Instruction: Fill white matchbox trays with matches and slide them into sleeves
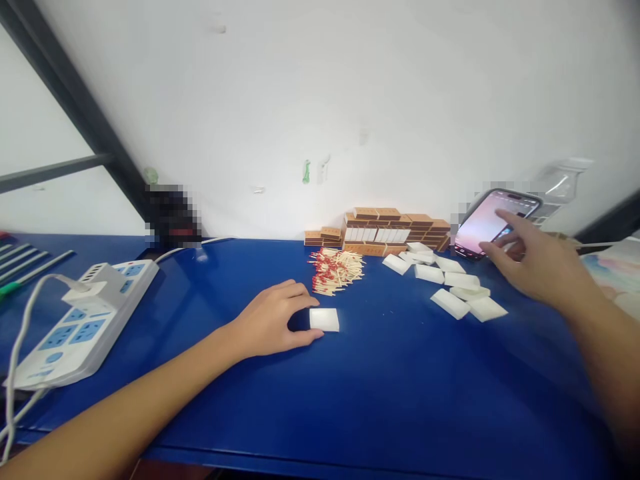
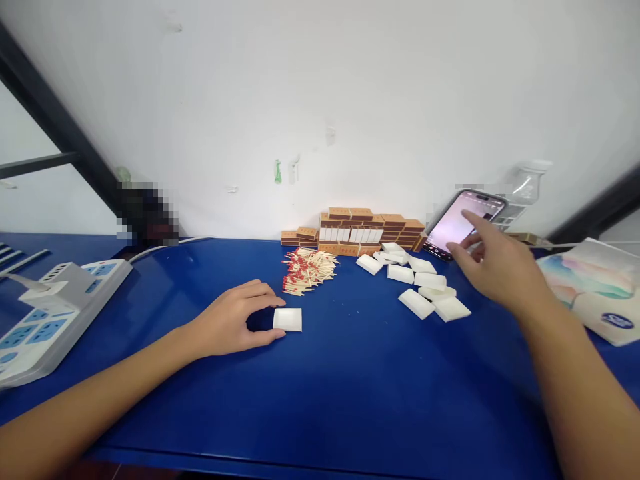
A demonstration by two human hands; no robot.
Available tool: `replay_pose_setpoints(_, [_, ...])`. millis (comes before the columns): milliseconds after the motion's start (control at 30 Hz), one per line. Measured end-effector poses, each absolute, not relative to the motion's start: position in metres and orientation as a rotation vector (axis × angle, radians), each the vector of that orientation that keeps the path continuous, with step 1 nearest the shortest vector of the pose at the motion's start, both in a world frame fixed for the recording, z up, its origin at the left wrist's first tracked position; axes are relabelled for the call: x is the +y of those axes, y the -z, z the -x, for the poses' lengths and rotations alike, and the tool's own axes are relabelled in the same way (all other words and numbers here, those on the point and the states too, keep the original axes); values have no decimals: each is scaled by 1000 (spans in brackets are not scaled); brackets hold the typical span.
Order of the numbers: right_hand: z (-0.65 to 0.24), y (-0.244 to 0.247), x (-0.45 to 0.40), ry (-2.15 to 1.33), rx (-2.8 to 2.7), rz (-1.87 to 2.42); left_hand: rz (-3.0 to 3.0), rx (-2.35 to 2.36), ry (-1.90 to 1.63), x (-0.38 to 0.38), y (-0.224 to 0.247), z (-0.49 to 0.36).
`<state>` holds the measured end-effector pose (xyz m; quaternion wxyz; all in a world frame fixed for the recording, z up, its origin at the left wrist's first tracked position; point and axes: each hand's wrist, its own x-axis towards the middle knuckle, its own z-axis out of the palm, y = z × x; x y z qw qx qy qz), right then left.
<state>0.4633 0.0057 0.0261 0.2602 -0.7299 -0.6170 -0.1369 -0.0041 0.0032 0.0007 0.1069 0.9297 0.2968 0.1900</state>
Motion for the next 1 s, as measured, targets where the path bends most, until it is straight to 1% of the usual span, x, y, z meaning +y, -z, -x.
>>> replay_pose_setpoints(100, [-411, -23, 5, 436, -1811, 1658, -2713, 892, -544, 5, -1, 5])
replay_pose_setpoints(167, [-372, -17, 7, 298, -2009, 1464, -2698, 891, -538, 6, -2, 6])
replay_pose_setpoints(300, [-312, -5, 15, 40, -2297, 1231, -2701, 889, -546, 6, -2, 7])
replay_pose_setpoints(567, [-274, -5, 11, -175, -2320, 1192, -2712, 876, -565, 7, 0, 6])
replay_pose_setpoints(800, [-245, 9, 8, -195, -2329, 1237, -2739, 836, -556, 4, -1, 4])
replay_pose_setpoints(1000, [-251, 11, 11, -259, -2338, 1213, -2757, 811, -557, 3, -2, 4])
